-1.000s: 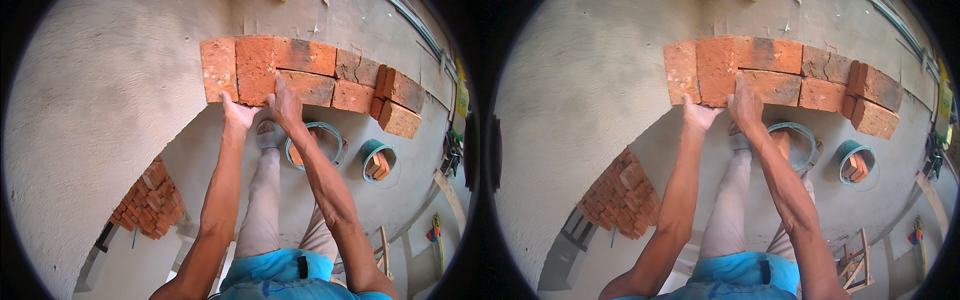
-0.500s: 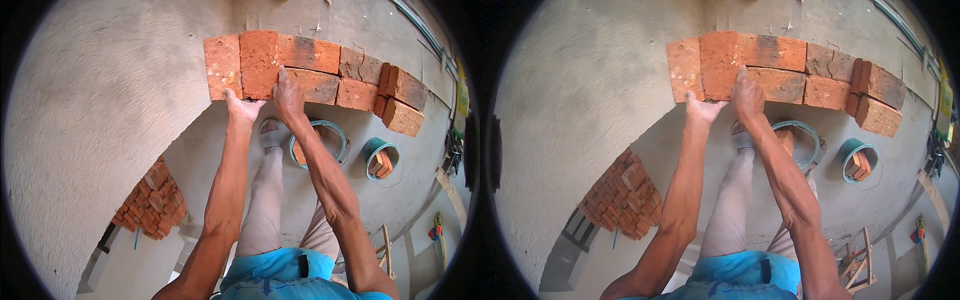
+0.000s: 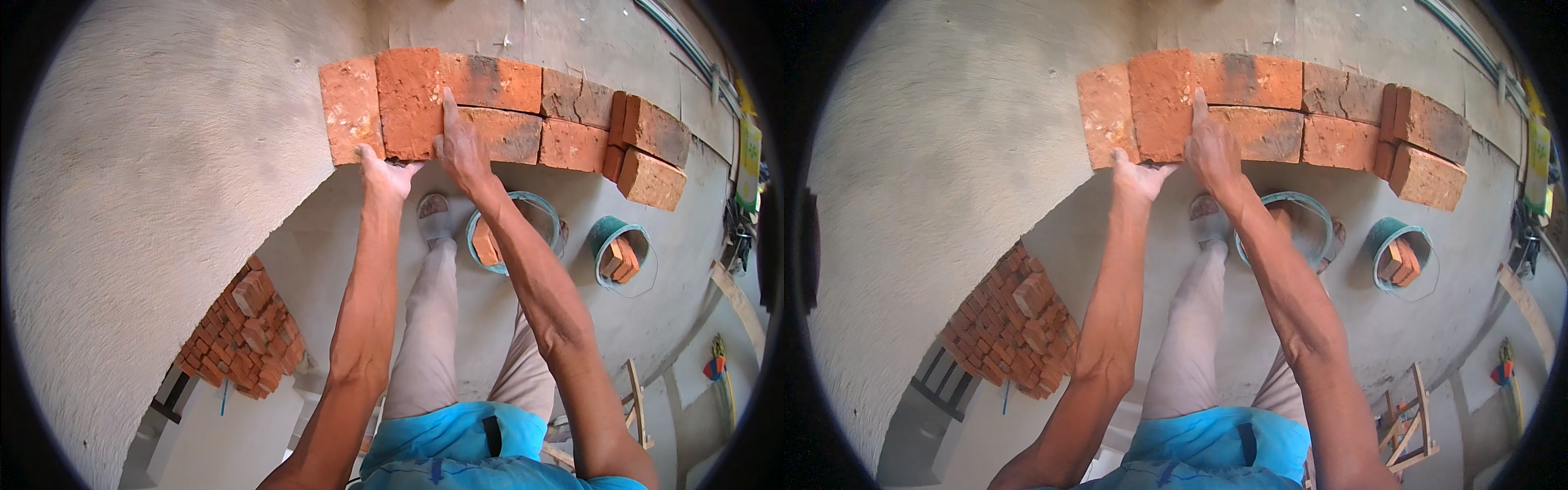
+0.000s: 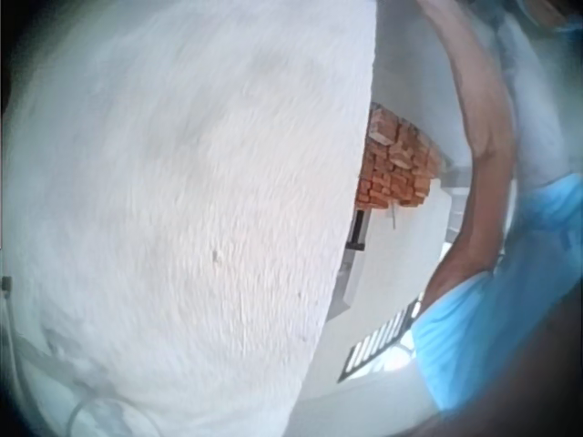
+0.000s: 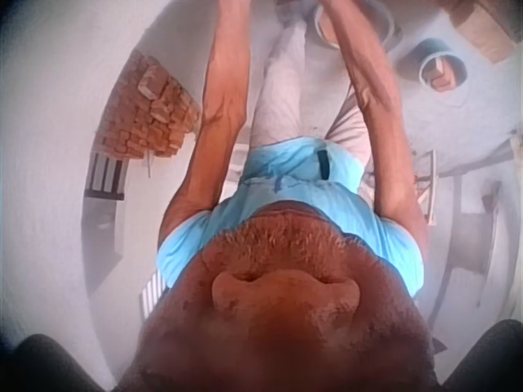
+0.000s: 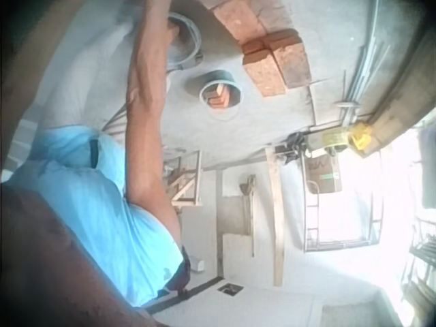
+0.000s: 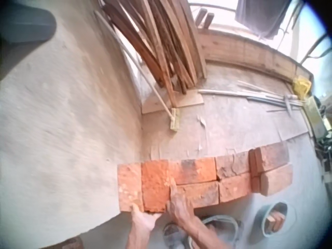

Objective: The person picks up bricks from buckets and places them side-by-side onto a curved concrete structure by hand.

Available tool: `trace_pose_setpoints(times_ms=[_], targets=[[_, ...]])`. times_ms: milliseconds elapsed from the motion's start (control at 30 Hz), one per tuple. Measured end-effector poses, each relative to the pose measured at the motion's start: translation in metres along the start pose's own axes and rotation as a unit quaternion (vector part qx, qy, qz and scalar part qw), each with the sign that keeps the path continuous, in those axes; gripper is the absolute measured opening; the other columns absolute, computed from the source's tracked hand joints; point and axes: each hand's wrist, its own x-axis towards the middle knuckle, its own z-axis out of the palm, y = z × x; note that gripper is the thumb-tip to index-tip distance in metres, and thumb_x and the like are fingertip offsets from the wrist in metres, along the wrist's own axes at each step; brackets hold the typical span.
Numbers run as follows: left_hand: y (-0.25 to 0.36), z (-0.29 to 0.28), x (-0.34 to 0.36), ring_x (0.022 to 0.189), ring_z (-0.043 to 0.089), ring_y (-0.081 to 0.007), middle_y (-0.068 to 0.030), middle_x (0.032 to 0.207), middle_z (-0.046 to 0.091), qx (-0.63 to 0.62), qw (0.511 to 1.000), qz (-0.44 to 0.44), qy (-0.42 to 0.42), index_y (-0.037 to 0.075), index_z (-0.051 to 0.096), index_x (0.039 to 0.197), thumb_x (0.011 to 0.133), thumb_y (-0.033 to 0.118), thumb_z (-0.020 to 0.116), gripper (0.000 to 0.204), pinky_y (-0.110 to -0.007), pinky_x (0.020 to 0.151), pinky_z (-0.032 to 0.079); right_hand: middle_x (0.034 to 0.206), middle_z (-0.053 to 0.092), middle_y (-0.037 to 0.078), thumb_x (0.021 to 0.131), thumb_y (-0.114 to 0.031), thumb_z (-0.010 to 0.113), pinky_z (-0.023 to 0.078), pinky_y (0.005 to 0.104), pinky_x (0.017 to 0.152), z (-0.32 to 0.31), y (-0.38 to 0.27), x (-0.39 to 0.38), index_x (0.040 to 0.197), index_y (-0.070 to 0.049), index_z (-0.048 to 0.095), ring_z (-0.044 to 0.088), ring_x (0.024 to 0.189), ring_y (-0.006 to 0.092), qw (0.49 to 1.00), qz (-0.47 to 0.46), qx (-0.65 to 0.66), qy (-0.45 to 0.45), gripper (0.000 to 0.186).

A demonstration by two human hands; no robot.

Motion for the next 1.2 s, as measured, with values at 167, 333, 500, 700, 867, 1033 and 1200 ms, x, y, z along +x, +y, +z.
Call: trace_pose_setpoints(times_ms=[167,333,500,700,867,1033,1200], targets=[[0.004,0.013,0.001,0.15,0.023,-0.0427,-0.0159,0.164,0.024,0.037,0.999,-0.013,0.014,0.016,0.021,0.16,0.105,0.061,0.009,0.072,-0.074,0.116,0.017,0.081,0.063,0.034,0.078,0.0,0.059,0.049,0.0559,0.069,0.011,0.01,0.0,0.153,0.005,0.025,0.063,0.075,0.0511,0.999,-0.015,-0.013,0.026,0.083],[0.004,0.014,0.005,0.15,0.024,-0.0419,-0.0157,0.164,0.025,0.043,0.997,-0.007,0.067,0.016,0.022,0.159,0.106,0.06,0.01,0.07,-0.074,0.115,0.019,0.081,0.066,0.032,0.081,0.0,0.056,0.051,0.0563,0.067,0.004,-0.003,0.0,0.15,0.011,0.029,0.066,0.075,0.0491,0.999,0.016,-0.041,0.001,0.076],[0.006,0.006,0.008,0.15,0.024,-0.0417,-0.0172,0.163,0.024,0.064,0.994,0.01,0.082,0.013,0.021,0.159,0.107,0.058,0.014,0.069,-0.073,0.115,0.022,0.083,0.063,0.032,0.081,-0.001,0.056,0.05,0.0524,0.071,0.0,-0.001,-0.001,0.153,0.006,0.029,0.064,0.076,0.0476,1.0,0.012,0.027,-0.007,0.077],[0.016,0.012,-0.033,0.14,0.038,-0.041,-0.0251,0.155,0.035,0.25,0.953,-0.04,0.165,0.002,0.033,0.152,0.104,0.051,0.046,0.07,-0.065,0.11,0.036,0.097,0.069,0.028,0.085,-0.004,0.054,0.052,0.0474,0.08,-0.026,0.005,-0.052,0.145,0.001,0.044,0.067,0.089,0.0444,0.988,0.032,0.141,0.049,0.061],[0.017,0.022,-0.081,0.123,0.05,-0.0432,-0.0281,0.142,0.047,0.751,0.583,0.309,0.04,-0.005,0.049,0.139,0.093,0.043,0.068,0.069,-0.049,0.106,0.041,0.09,0.069,0.022,0.088,-0.005,0.058,0.052,0.0474,0.077,-0.013,0.049,-0.185,0.129,0.0,0.058,0.067,0.083,0.0432,0.985,0.083,0.154,-0.005,0.041],[0.046,0.063,-0.001,0.144,0.032,-0.0432,-0.0275,0.151,0.038,0.778,0.312,0.545,-0.04,-0.004,0.04,0.147,0.091,0.051,0.068,0.083,-0.052,0.118,0.028,0.093,0.067,0.026,0.086,-0.008,0.061,0.053,0.0532,0.077,0.028,0.112,-0.314,0.121,0.0,0.061,0.066,0.086,0.0465,0.962,0.122,0.038,-0.241,0.036],[0.046,0.048,0.046,0.148,0.025,-0.0398,-0.0253,0.157,0.028,0.837,0.233,0.495,-0.007,-0.001,0.029,0.154,0.091,0.073,0.051,0.099,-0.057,0.12,0.02,0.105,0.066,0.03,0.079,-0.005,0.065,0.05,0.0508,0.09,0.024,0.138,-0.328,0.126,0.002,0.06,0.063,0.098,0.0481,0.989,0.139,-0.023,-0.045,0.048]])
